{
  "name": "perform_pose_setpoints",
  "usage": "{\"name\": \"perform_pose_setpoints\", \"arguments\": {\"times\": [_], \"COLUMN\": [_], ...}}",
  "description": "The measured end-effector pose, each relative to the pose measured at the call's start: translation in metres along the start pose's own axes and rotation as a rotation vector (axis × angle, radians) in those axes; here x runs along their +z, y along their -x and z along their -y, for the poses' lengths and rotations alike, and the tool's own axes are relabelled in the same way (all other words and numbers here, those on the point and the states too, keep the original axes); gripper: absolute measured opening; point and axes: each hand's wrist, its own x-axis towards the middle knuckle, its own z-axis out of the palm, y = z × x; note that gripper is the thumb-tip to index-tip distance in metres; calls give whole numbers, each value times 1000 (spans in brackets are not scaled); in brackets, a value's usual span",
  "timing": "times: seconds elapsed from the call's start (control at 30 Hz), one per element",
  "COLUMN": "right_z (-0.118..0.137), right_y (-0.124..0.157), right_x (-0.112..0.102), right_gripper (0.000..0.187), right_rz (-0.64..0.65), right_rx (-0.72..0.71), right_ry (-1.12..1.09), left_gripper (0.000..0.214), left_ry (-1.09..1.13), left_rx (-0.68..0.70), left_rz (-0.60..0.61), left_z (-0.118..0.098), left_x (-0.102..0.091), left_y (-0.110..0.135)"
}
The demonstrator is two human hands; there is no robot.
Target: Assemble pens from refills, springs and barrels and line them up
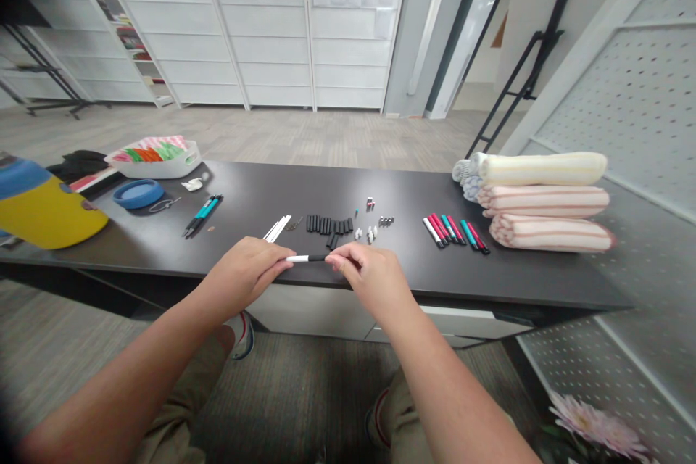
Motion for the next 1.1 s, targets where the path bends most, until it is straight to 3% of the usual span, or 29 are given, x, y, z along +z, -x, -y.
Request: {"name": "perform_pose_setpoints", "arguments": {"times": [0.4,0.8,1.1], "right_z": [2,11,17], "right_y": [4,6,8], "right_x": [15,25,27], "right_gripper": [40,41,42], "right_rz": [-28,17,47], "right_rx": [-75,-81,-48], "right_ry": [165,86,25], "left_gripper": [16,25,19], "left_ry": [1,-76,-49], "left_rx": [-34,57,57], "left_rz": [-24,105,-55], "left_z": [-4,-11,-9], "left_x": [4,6,4], "left_y": [1,-4,0]}}
